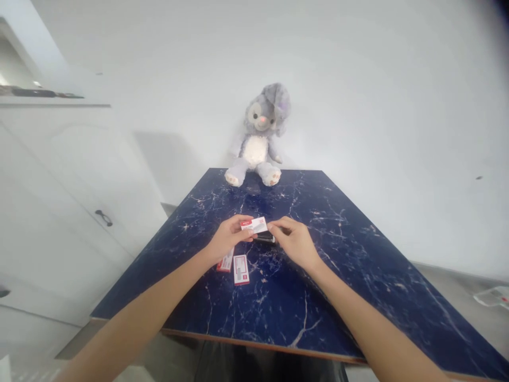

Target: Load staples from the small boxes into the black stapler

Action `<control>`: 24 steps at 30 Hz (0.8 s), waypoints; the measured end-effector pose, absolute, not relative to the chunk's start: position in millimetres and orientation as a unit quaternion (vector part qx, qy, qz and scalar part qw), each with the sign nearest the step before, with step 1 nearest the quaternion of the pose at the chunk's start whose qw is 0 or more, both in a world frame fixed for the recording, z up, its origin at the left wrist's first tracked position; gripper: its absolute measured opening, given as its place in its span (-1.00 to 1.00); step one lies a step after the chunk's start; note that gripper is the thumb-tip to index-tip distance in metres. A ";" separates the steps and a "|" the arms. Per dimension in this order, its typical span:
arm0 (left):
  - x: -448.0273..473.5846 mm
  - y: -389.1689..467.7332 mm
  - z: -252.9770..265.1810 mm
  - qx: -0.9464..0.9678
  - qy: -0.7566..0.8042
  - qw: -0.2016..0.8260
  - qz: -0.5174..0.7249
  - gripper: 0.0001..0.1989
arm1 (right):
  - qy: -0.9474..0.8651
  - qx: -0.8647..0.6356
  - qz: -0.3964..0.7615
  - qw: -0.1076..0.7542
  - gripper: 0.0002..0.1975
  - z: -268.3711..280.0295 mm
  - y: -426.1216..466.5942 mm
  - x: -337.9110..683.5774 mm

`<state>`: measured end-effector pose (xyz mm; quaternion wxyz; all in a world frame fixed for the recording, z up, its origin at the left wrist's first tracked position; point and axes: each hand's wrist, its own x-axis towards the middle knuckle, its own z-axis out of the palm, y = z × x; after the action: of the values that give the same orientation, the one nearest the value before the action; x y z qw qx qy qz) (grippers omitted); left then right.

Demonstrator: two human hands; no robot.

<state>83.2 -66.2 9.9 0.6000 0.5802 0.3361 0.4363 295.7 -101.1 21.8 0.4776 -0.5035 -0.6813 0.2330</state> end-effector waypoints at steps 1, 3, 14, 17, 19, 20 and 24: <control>83.4 -66.9 10.8 0.585 0.337 0.594 0.437 -0.55 | -0.680 -0.501 0.246 0.475 -0.72 21.0 -101.0 296.0; 83.3 -68.6 12.0 0.609 0.338 0.575 0.429 -0.57 | -0.667 -0.496 0.281 0.480 -0.73 18.8 -99.6 297.9; 80.1 -79.3 19.0 0.836 0.378 0.204 0.343 -0.74 | -0.457 -0.499 0.400 0.619 -0.68 12.0 -76.9 315.8; 67.3 -61.4 22.1 0.812 0.422 0.137 0.380 -0.76 | -0.469 -0.498 0.430 0.589 -0.79 14.3 -72.9 329.0; 56.9 -45.3 17.8 0.823 0.414 0.146 0.360 -0.76 | -0.553 -0.511 0.420 0.506 -0.81 14.4 -71.5 338.0; 52.2 -37.4 13.7 0.835 0.404 0.165 0.335 -0.76 | -0.608 -0.519 0.399 0.450 -0.81 13.6 -71.2 341.6; 41.7 -15.0 -5.5 0.829 0.397 0.282 0.275 -0.66 | -0.752 -0.523 0.288 0.280 -0.75 3.9 -71.6 344.1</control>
<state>41.7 -15.0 -5.5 0.2819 0.8292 0.3968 0.2747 344.1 -71.6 3.9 0.2799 -0.5230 -0.7517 0.2882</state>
